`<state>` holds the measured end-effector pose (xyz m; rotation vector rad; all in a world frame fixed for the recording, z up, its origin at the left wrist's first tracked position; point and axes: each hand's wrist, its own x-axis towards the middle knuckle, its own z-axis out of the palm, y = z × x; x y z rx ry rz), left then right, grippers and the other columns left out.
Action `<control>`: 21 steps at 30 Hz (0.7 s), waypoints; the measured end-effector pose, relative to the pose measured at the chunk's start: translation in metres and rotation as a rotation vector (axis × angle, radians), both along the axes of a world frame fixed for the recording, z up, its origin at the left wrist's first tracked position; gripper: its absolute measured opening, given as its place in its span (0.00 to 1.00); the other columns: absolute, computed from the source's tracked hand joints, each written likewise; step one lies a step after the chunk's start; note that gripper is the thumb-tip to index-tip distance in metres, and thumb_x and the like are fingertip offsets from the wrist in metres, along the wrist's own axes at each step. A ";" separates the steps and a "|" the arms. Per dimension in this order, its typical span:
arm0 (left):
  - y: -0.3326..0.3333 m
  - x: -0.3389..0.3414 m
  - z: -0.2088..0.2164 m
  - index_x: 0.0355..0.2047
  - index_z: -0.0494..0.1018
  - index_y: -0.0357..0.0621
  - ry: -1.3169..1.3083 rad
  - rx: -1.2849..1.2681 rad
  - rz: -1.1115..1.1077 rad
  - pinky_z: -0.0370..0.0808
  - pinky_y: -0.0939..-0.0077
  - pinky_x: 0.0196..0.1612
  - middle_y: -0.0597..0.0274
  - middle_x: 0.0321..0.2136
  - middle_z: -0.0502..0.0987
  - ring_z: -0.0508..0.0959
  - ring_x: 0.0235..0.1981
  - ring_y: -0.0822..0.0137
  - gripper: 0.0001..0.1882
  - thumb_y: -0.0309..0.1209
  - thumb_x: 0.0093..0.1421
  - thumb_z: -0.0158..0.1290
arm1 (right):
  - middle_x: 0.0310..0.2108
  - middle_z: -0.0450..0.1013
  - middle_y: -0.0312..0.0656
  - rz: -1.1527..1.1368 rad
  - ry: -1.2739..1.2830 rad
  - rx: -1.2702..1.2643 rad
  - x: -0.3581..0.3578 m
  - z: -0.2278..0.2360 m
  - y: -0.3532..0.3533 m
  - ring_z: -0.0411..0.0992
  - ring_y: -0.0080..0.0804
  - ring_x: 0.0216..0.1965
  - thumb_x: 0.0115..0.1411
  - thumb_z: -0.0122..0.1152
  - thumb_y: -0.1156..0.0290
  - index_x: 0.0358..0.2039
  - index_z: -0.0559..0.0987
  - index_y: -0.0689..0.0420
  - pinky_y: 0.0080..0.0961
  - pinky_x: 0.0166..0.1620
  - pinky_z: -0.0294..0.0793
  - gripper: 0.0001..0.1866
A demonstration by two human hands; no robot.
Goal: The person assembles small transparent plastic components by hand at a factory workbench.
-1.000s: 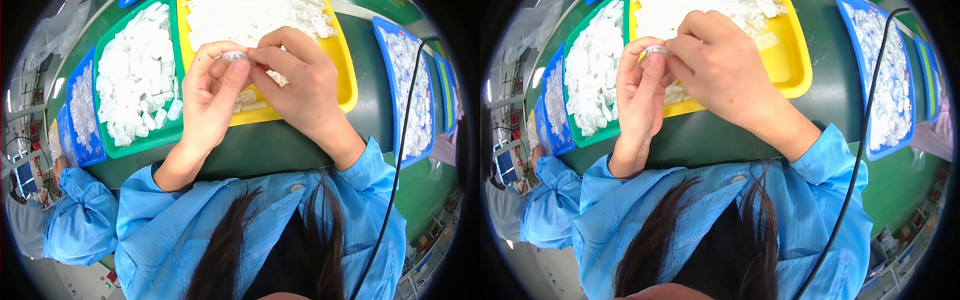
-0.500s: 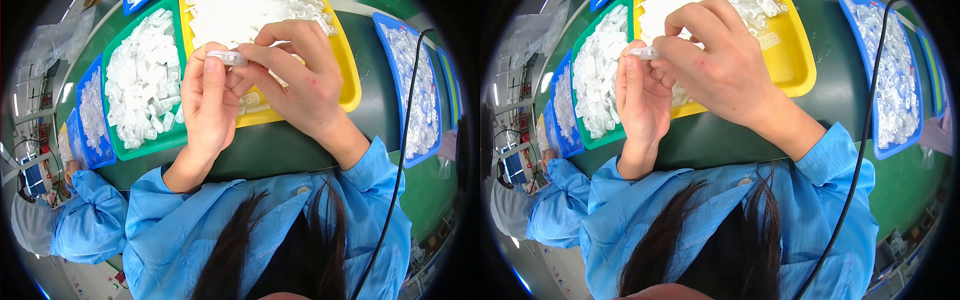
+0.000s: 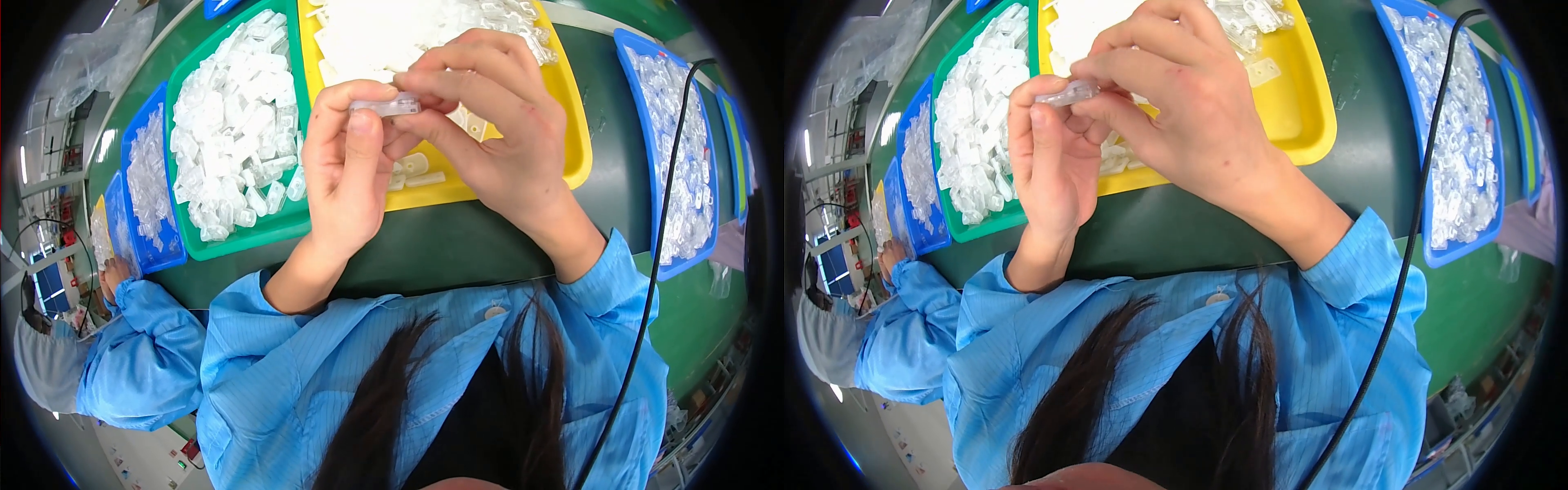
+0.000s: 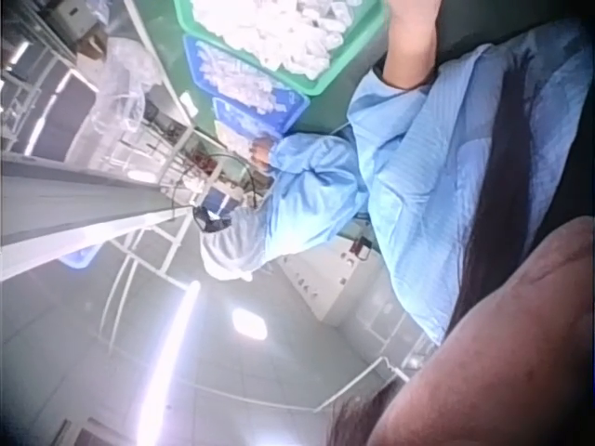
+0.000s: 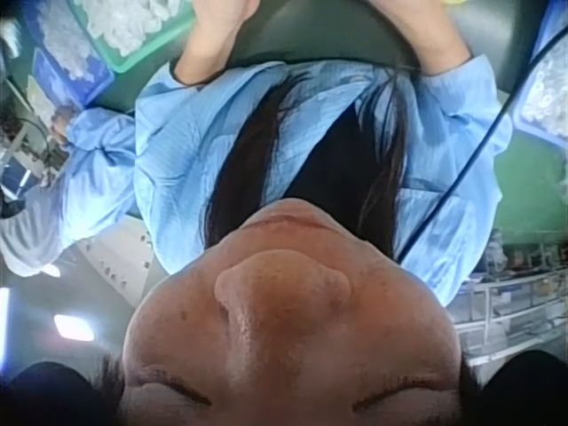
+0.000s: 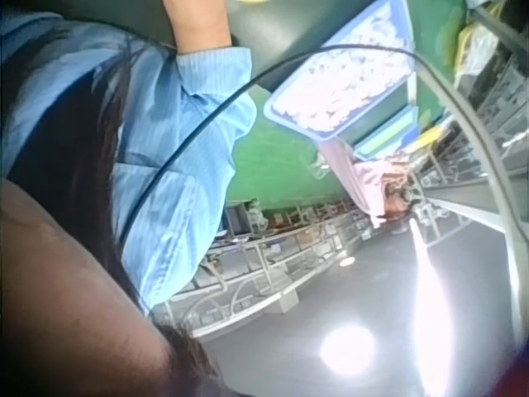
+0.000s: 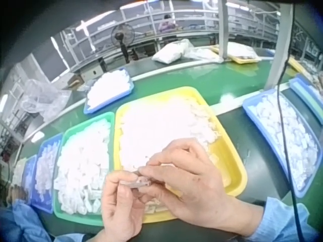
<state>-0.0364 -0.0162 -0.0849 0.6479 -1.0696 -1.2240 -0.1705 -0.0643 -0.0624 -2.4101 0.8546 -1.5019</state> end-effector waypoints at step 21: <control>-0.002 0.016 0.002 0.40 0.65 0.33 -0.619 -0.401 0.258 0.73 0.83 0.36 0.52 0.34 0.75 0.76 0.34 0.71 0.10 0.24 0.59 0.47 | 0.25 0.71 0.37 0.135 0.000 -0.059 -0.012 0.008 -0.004 0.68 0.35 0.32 0.32 0.69 0.76 0.25 0.78 0.59 0.24 0.33 0.69 0.14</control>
